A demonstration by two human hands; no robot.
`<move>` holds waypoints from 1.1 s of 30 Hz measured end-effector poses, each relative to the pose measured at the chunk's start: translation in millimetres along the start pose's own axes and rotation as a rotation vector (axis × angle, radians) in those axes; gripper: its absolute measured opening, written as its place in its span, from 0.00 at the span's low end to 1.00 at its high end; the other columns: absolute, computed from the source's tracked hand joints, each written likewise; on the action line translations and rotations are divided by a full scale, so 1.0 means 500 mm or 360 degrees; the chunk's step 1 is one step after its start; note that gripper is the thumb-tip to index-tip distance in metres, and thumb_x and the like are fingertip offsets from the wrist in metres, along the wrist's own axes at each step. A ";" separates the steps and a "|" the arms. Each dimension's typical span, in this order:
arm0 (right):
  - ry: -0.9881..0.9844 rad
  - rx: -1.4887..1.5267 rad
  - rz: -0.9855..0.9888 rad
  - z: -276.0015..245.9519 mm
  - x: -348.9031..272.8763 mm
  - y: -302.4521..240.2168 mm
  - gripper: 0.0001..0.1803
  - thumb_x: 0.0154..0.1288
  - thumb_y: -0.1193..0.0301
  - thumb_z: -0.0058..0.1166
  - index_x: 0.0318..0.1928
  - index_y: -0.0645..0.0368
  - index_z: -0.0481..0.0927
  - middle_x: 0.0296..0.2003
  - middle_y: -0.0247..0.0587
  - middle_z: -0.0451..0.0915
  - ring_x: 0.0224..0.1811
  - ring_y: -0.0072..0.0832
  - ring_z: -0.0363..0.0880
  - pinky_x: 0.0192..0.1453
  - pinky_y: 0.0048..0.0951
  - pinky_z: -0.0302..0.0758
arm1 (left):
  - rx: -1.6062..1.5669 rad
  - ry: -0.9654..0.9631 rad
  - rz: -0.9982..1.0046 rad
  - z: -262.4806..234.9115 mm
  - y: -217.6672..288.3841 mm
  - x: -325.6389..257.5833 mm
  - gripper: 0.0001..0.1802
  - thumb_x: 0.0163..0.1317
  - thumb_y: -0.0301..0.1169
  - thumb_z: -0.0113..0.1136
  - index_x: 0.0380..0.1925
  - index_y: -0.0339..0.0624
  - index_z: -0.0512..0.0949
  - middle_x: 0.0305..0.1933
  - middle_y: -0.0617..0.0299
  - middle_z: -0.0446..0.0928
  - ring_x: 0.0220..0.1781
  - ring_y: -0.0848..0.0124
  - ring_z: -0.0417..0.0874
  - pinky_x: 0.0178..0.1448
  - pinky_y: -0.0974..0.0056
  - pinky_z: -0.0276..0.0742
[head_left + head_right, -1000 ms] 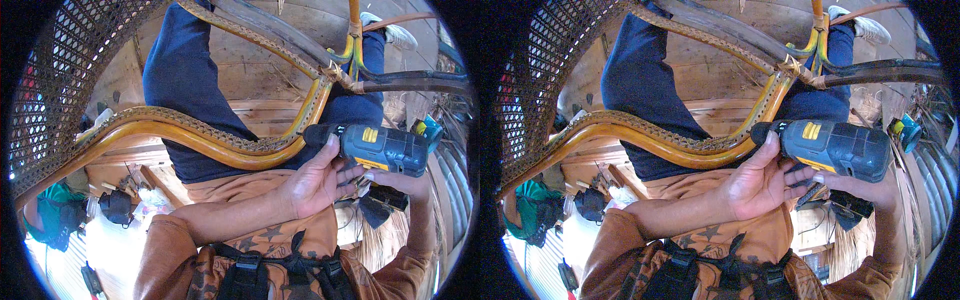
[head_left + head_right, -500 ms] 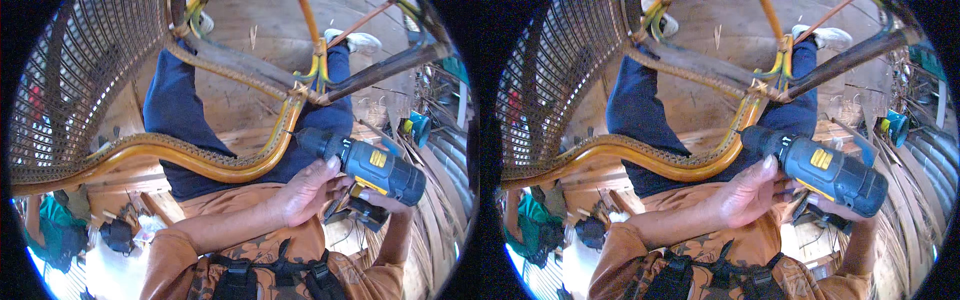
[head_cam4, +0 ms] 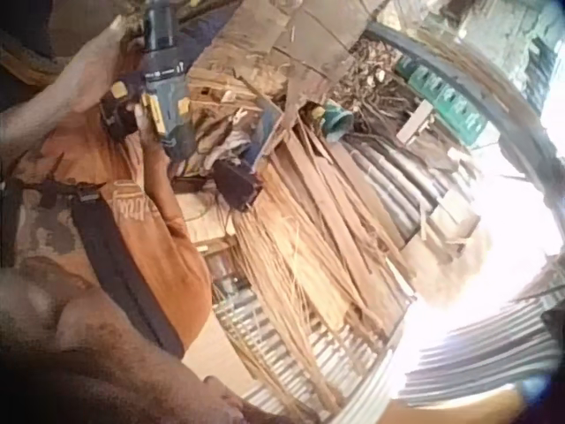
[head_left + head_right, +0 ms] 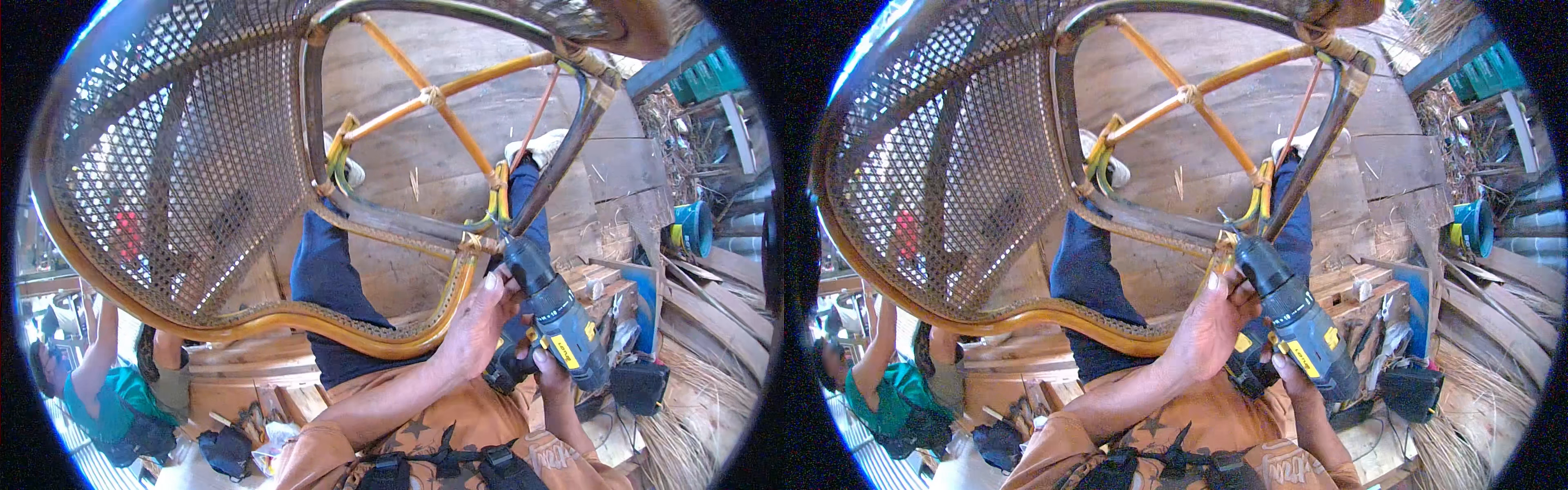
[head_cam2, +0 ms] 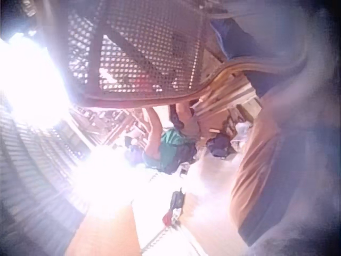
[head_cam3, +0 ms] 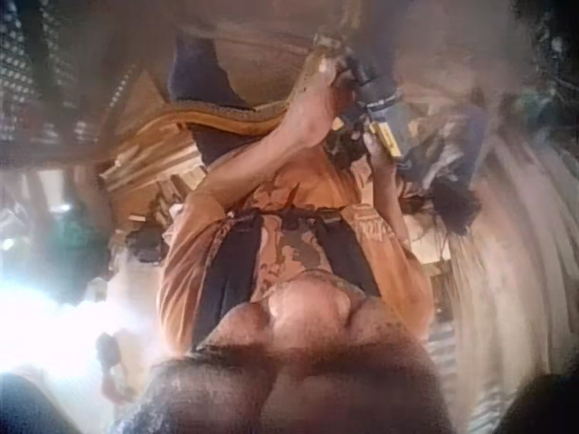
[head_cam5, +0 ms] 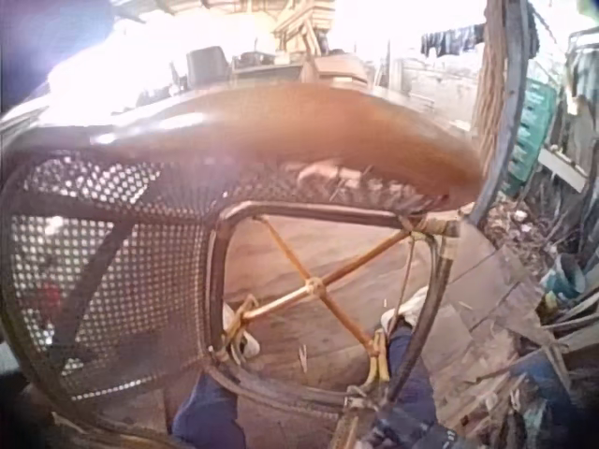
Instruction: Using a power drill to attach a plastic reinforcement strip to the frame of a rattan chair.
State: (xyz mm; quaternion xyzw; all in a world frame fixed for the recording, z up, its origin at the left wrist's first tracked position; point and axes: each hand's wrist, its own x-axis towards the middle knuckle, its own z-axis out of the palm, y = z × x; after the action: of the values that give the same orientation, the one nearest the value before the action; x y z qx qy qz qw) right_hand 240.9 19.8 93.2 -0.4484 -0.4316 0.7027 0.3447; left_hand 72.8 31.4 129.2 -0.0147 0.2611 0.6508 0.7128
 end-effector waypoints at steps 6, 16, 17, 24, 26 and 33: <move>0.0467 -0.0488 -0.0531 -0.065 -0.020 0.170 0.34 0.45 0.62 0.58 0.54 0.58 0.64 0.36 0.35 0.73 0.32 0.27 0.72 0.36 0.28 0.70 | -0.0056 0.0113 -0.0148 0.011 -0.044 0.025 0.20 0.62 0.45 0.52 0.47 0.44 0.70 0.45 0.65 0.74 0.45 0.74 0.72 0.53 0.64 0.66; 0.0314 -0.1333 -0.0509 0.009 -0.020 0.025 0.12 0.48 0.78 0.52 0.36 0.55 0.71 0.27 0.37 0.71 0.31 0.36 0.70 0.36 0.36 0.67 | 0.0045 0.0148 -0.0147 0.030 -0.070 0.012 0.27 0.59 0.43 0.56 0.52 0.37 0.66 0.54 0.55 0.71 0.55 0.64 0.72 0.61 0.57 0.66; 0.0314 -0.1331 -0.0507 -0.001 -0.026 0.033 0.12 0.48 0.78 0.52 0.36 0.55 0.71 0.27 0.37 0.71 0.31 0.36 0.70 0.36 0.36 0.67 | 0.0044 0.0176 -0.0164 0.029 -0.070 0.011 0.26 0.59 0.42 0.56 0.52 0.37 0.66 0.54 0.55 0.71 0.55 0.64 0.72 0.61 0.57 0.66; 0.0152 -0.1280 -0.0397 -0.029 -0.052 0.072 0.19 0.48 0.76 0.56 0.44 0.55 0.70 0.37 0.39 0.72 0.40 0.35 0.69 0.43 0.35 0.68 | 0.0090 0.0120 -0.0166 0.033 -0.074 0.007 0.25 0.60 0.42 0.55 0.52 0.37 0.66 0.52 0.55 0.72 0.53 0.64 0.73 0.60 0.58 0.67; 0.0193 -0.1019 -0.0312 -0.026 -0.057 0.063 0.20 0.47 0.76 0.57 0.45 0.55 0.70 0.38 0.38 0.72 0.41 0.34 0.69 0.44 0.34 0.68 | 0.0097 0.0127 -0.0171 0.029 -0.080 0.005 0.25 0.60 0.42 0.56 0.52 0.38 0.67 0.52 0.55 0.72 0.53 0.65 0.74 0.60 0.58 0.68; 0.0315 -0.0114 -0.0005 -0.012 -0.080 0.028 0.25 0.47 0.75 0.59 0.49 0.55 0.69 0.41 0.36 0.72 0.44 0.32 0.69 0.48 0.33 0.68 | 0.0212 0.0136 -0.0217 0.030 -0.079 0.003 0.23 0.60 0.40 0.56 0.52 0.39 0.67 0.50 0.58 0.73 0.48 0.70 0.75 0.55 0.62 0.71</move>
State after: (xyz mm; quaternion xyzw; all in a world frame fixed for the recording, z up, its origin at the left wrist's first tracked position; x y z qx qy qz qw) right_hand 259.4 -19.0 92.4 -0.5271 -0.4210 0.6385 0.3705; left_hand 115.1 32.4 129.0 -0.0128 0.3325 0.5807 0.7430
